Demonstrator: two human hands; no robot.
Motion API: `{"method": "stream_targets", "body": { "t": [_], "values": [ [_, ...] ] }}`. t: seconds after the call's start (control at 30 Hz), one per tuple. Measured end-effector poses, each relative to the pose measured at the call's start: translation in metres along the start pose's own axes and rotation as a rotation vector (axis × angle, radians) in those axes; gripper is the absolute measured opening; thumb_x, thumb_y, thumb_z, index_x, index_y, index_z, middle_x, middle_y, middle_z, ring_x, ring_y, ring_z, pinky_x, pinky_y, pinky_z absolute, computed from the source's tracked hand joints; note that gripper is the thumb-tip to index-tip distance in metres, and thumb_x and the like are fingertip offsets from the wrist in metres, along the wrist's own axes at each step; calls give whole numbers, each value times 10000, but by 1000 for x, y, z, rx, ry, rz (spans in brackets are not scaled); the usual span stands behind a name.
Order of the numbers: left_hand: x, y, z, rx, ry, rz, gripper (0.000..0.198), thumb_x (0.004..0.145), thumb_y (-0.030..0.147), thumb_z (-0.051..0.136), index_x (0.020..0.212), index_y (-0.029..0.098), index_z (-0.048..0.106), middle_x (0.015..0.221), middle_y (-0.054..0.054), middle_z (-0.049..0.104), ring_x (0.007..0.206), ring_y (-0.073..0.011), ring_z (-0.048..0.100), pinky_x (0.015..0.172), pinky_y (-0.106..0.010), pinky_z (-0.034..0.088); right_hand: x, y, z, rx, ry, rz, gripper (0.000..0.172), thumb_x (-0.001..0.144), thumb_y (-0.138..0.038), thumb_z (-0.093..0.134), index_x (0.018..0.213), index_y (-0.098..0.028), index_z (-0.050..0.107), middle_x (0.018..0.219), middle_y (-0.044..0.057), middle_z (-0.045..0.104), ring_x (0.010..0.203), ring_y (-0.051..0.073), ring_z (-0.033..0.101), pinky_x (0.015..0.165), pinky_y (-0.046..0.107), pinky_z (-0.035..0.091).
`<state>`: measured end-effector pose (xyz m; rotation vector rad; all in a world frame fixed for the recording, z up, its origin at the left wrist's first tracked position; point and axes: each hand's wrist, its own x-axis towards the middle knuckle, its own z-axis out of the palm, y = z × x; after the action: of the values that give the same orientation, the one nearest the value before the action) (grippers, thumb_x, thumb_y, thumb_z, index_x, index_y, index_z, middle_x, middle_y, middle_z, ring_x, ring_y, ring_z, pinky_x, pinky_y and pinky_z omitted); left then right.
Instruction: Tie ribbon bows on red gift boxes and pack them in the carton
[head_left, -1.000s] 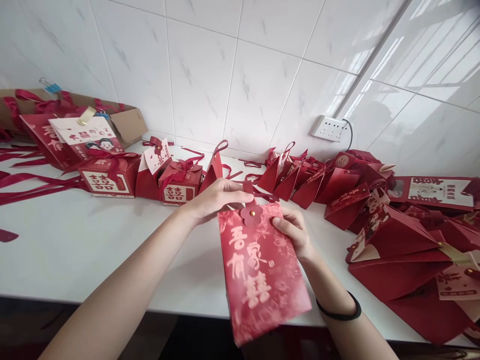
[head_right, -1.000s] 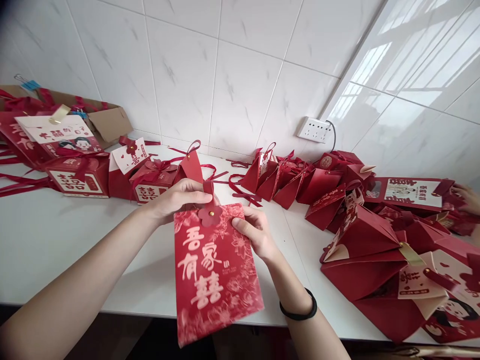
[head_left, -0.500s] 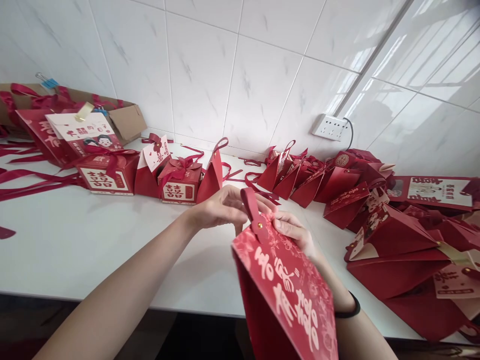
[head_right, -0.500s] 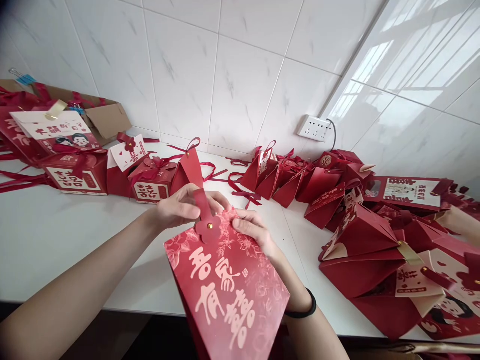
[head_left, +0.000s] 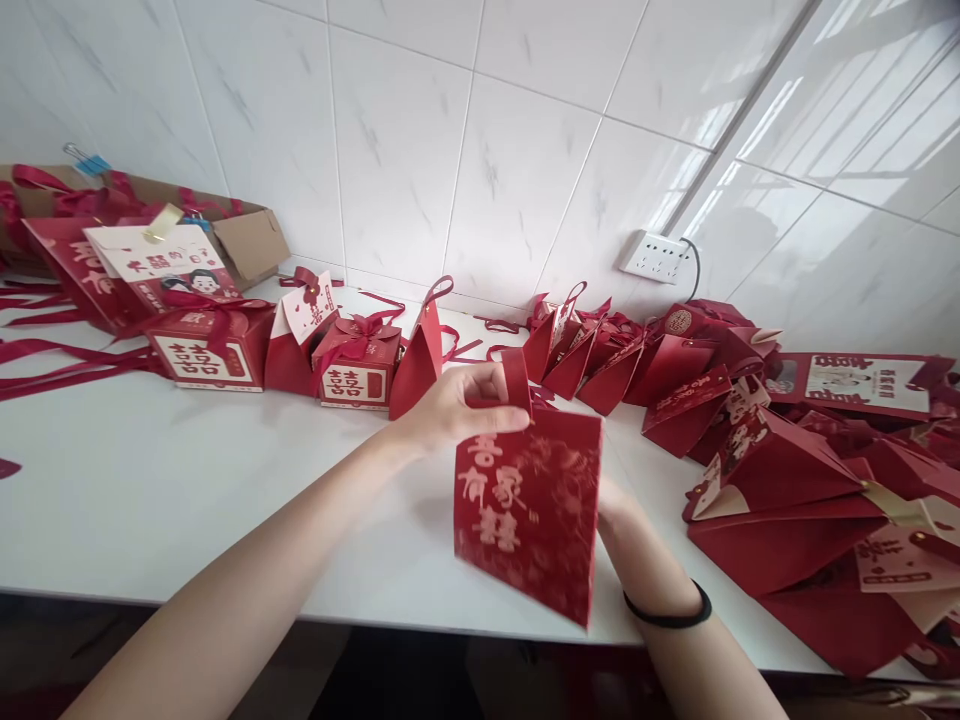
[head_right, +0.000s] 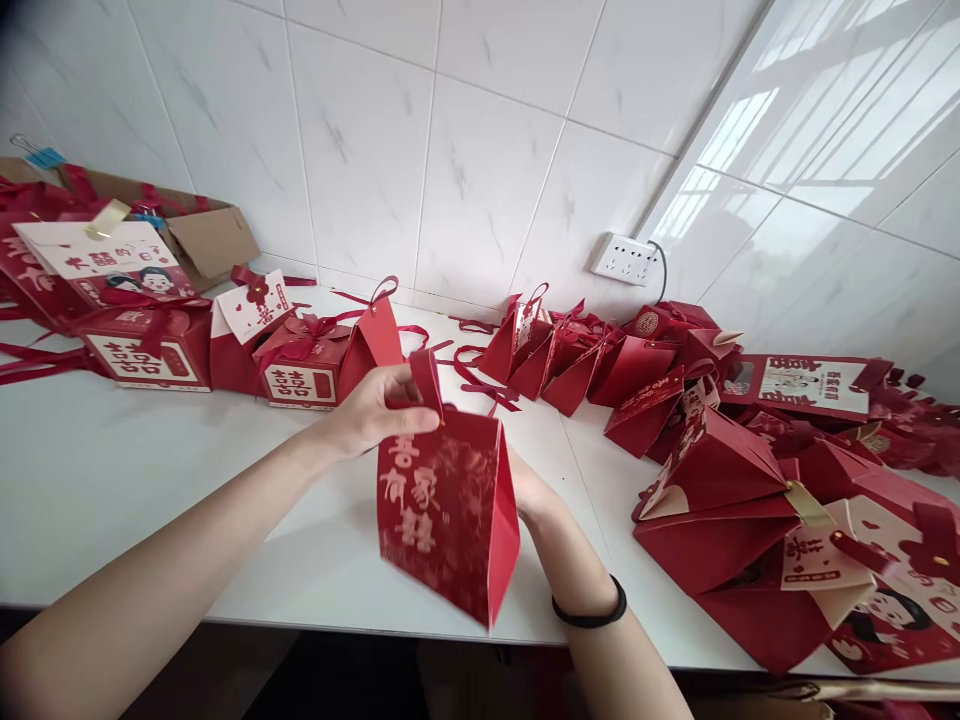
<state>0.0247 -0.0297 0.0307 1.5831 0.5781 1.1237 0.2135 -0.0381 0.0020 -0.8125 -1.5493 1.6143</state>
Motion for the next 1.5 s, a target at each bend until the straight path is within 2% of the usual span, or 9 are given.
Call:
{"method": "stream_targets", "body": {
  "t": [0.1,0.2,0.27,0.33,0.47,0.57,0.77,1.17,1.5],
  "values": [
    [2,0,0,104,343,96,283,653,388,762,720,170,596,738,7,611,660,-113,577,616,-229,472,6,-5,-5,0,164,-54,232,794,-458,624,781,-227,648,744,-9,644,650,149,588,629,295,513],
    [2,2,3,318,523,221,230,677,340,744,687,173,586,728,10,624,698,-119,586,677,-226,480,11,-7,-5,-38,296,-219,460,861,-599,430,944,-203,648,906,57,675,786,195,627,697,336,522],
    [1,1,9,454,503,262,179,703,308,717,690,177,596,713,9,637,699,-125,596,702,-233,489,10,-7,-2,-156,350,-372,431,845,-581,486,1001,-207,631,980,67,669,874,207,625,767,349,513],
    [-1,-2,14,520,438,253,135,724,294,690,718,182,615,721,7,651,705,-133,607,713,-238,497,8,-6,2,-319,416,-473,329,806,-480,609,1015,-225,613,1013,56,663,899,199,617,786,338,504],
    [-2,-5,21,461,375,191,159,757,329,659,735,174,636,743,-2,668,725,-138,617,705,-230,499,4,-6,8,-527,518,-563,146,803,-344,636,868,-219,598,862,27,661,785,169,612,719,305,504],
    [-3,-3,22,391,339,148,220,807,362,608,720,166,657,709,0,670,677,-123,608,631,-209,481,3,-7,10,-587,530,-620,95,807,-299,619,787,-218,572,751,-4,630,705,144,593,682,281,498],
    [-4,-1,26,359,372,155,232,798,360,626,687,161,672,675,2,675,637,-115,601,605,-201,472,0,-9,12,-649,516,-707,97,774,-234,615,863,-229,577,835,-8,645,779,148,614,714,279,503],
    [-6,-4,27,442,404,160,258,813,389,598,701,170,673,660,13,671,607,-109,590,571,-196,451,1,-10,14,-717,586,-701,32,774,-251,614,801,-239,624,764,-7,690,693,161,641,654,289,528],
    [-6,-3,28,472,410,154,260,814,376,593,670,171,662,656,13,674,599,-107,587,576,-202,454,1,-9,15,-725,631,-668,56,785,-276,616,755,-232,630,703,-17,674,629,143,618,607,265,509]
  ]
}}
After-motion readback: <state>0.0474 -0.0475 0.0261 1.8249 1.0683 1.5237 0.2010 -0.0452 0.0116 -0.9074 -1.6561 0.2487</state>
